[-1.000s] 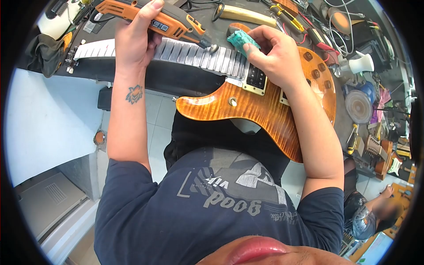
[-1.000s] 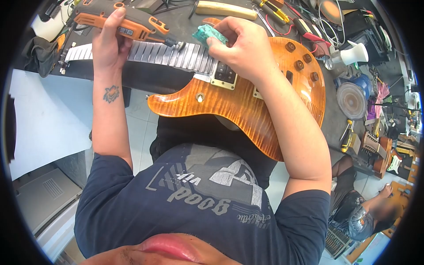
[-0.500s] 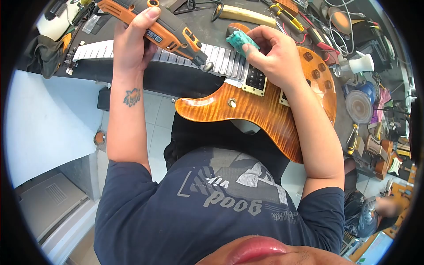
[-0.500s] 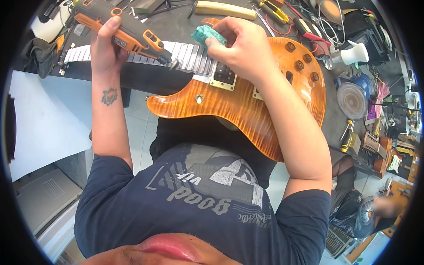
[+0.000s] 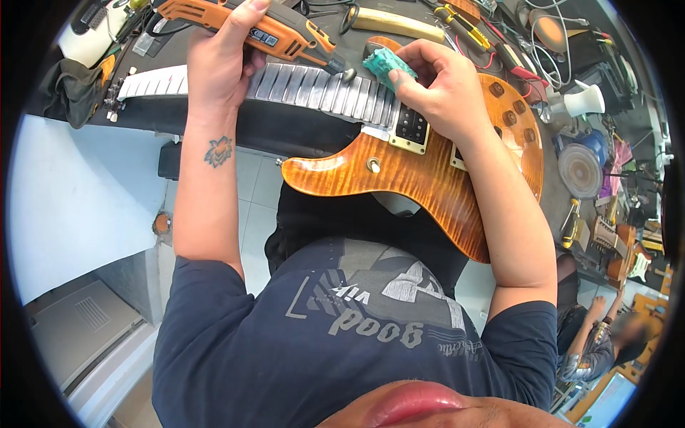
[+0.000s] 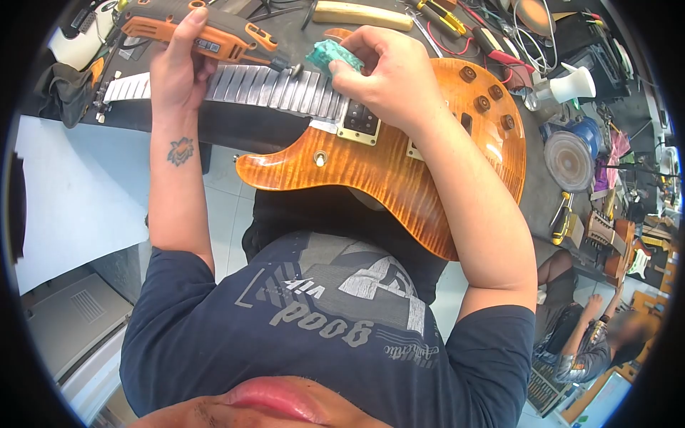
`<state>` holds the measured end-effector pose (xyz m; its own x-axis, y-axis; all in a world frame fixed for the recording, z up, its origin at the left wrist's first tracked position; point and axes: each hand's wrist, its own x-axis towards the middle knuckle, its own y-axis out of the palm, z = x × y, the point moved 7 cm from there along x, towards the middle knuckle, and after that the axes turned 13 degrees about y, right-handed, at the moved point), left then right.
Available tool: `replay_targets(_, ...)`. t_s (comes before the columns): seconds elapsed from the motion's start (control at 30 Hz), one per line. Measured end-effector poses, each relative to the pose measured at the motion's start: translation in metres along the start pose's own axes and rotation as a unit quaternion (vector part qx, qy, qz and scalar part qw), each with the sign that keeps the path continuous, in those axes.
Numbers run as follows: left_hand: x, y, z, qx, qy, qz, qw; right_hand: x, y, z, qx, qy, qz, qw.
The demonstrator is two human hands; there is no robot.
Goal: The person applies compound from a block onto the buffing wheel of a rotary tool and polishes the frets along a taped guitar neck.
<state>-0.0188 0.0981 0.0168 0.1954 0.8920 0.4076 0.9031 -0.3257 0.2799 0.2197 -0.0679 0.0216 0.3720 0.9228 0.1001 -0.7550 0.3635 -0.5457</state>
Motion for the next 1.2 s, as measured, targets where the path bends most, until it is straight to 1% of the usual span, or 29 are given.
replay_targets(0.13,0.001,0.004,-0.009,0.016,0.015,0.017,1.000,0.001,0.001,-0.002,0.015,-0.004,0.001,1.000)
replay_targets(0.23,-0.002,-0.003,-0.005,0.051,0.009,-0.040,0.998,0.001,0.001,-0.004,0.006,-0.002,0.001,1.000)
replay_targets(0.33,0.008,-0.016,-0.003,-0.019,0.016,-0.074,0.997,0.000,0.000,-0.004,0.031,0.019,0.011,0.999)
replay_targets(0.37,0.013,-0.020,-0.009,0.008,0.024,-0.038,0.999,0.000,0.000,-0.003,0.033,0.018,0.009,0.999)
replay_targets(0.47,0.016,-0.024,-0.008,-0.013,0.013,-0.015,1.000,0.000,0.002,-0.002,0.029,0.013,0.008,0.999)
replay_targets(0.5,0.012,-0.024,-0.004,-0.006,-0.019,-0.025,0.999,0.000,0.001,-0.002,0.020,0.010,0.006,1.000)
replay_targets(0.6,0.011,-0.023,-0.005,0.010,0.028,-0.040,0.999,0.001,0.001,-0.002,0.012,0.012,0.008,1.000)
replay_targets(0.63,0.010,-0.018,-0.011,0.010,0.001,-0.040,0.999,0.000,0.001,-0.002,0.012,0.015,0.009,1.000)
replay_targets(0.87,0.014,-0.028,0.000,0.005,0.004,-0.029,1.000,0.000,0.001,-0.004,0.024,0.005,0.009,1.000)
replay_targets(1.03,0.013,-0.029,0.000,0.019,-0.009,-0.046,0.999,0.000,0.001,-0.001,0.024,0.007,0.013,1.000)
replay_targets(1.07,0.018,-0.042,0.020,-0.064,-0.029,-0.051,0.996,0.000,0.002,-0.002,0.023,0.008,0.013,1.000)
replay_targets(1.1,0.029,-0.065,0.053,-0.147,-0.049,-0.055,0.986,0.000,0.002,-0.003,0.021,0.008,0.012,1.000)
replay_targets(1.17,0.030,-0.064,0.053,-0.152,-0.049,-0.048,0.986,0.001,0.001,-0.002,0.018,0.003,0.010,1.000)
replay_targets(1.2,0.020,-0.040,0.021,-0.072,-0.030,-0.038,0.996,0.000,0.000,-0.001,0.016,-0.002,0.009,1.000)
